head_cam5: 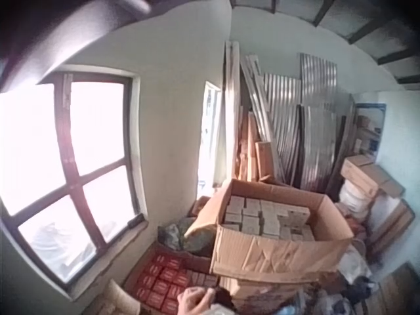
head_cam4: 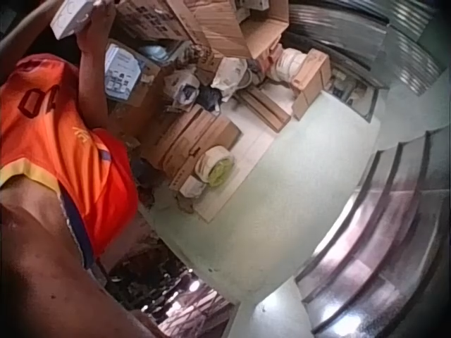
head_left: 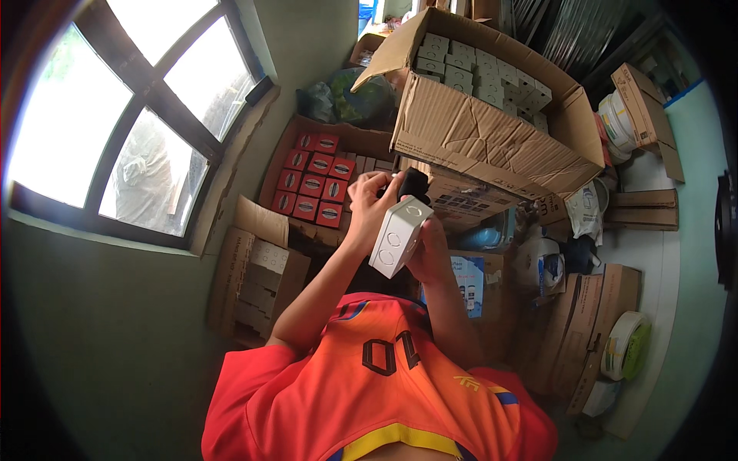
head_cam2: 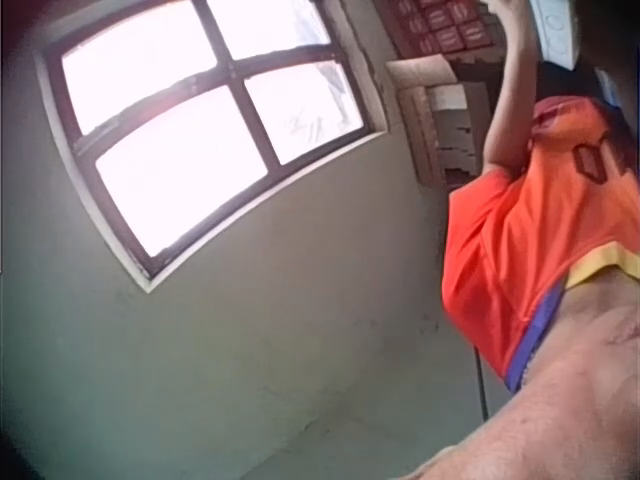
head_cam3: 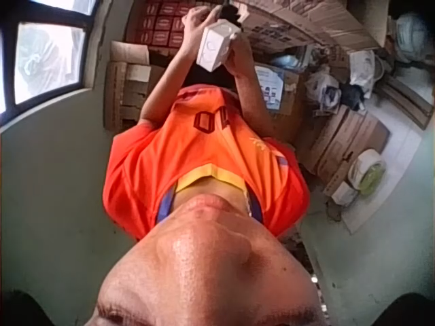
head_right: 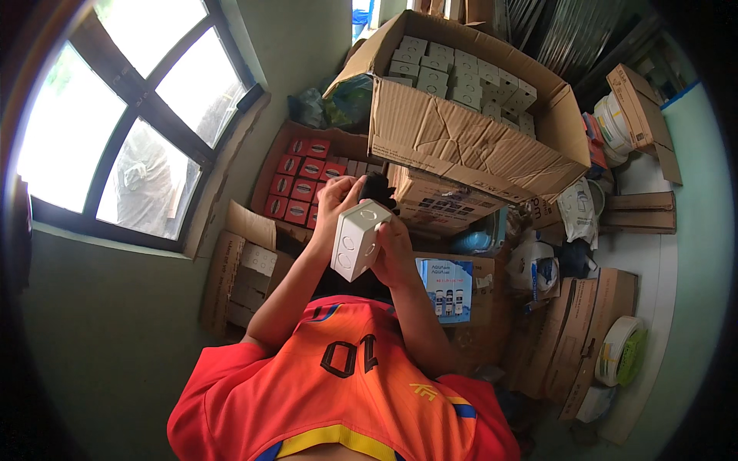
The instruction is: Picking up and inspecting electrical switch or outlet boxes from a large cardboard shipping box.
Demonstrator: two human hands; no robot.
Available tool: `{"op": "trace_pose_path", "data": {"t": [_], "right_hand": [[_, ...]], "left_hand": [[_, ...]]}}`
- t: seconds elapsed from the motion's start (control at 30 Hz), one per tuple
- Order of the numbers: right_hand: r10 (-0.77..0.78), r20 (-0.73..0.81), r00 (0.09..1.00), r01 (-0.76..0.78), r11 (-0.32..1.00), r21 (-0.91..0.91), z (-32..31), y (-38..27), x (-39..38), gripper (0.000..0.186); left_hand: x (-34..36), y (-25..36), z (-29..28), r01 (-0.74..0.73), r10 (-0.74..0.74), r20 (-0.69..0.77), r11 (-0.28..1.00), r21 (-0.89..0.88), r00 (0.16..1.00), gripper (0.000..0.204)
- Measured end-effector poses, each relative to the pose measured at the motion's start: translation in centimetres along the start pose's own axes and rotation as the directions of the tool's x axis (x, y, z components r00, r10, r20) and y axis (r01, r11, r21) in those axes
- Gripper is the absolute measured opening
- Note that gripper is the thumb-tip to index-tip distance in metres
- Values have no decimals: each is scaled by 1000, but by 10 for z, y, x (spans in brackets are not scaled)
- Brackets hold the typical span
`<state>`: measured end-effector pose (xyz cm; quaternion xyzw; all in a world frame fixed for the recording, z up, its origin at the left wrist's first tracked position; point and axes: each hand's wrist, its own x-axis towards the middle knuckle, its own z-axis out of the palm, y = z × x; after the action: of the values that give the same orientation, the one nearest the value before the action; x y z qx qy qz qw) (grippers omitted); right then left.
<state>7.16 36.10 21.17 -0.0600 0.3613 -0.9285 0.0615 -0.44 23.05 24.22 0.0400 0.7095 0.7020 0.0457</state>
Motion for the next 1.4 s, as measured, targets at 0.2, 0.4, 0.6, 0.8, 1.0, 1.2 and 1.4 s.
{"op": "trace_pose_path", "data": {"t": [0.2,0.4,0.6,0.8,1.0,1.2,1.4], "right_hand": [[-42,9,999,42,999,-24,4,4,6,69],[-45,-23,999,45,999,-12,2,6,8,65],[-236,-141,962,198,950,-241,-4,-5,20,51],[-246,-188,951,135,875,-465,-2,-17,21,48],[-360,-194,912,226,840,-493,-5,-22,22,29],[-718,-151,680,229,403,-886,0,-74,18,36],[-530,248,811,340,81,-937,46,-56,9,52]], "left_hand": [[-3,-14,1,-138,270,-231,874,466,935,27],[2,-20,-13,-136,152,-137,984,114,979,26],[-33,-3,-23,10,-13,-20,991,-137,1000,34],[-40,4,-23,-146,118,201,981,130,972,62],[-31,-10,-37,18,10,342,997,-78,940,46],[-32,-10,-41,-115,77,188,972,204,979,35],[-34,0,-33,-151,110,181,961,231,977,34]]}}
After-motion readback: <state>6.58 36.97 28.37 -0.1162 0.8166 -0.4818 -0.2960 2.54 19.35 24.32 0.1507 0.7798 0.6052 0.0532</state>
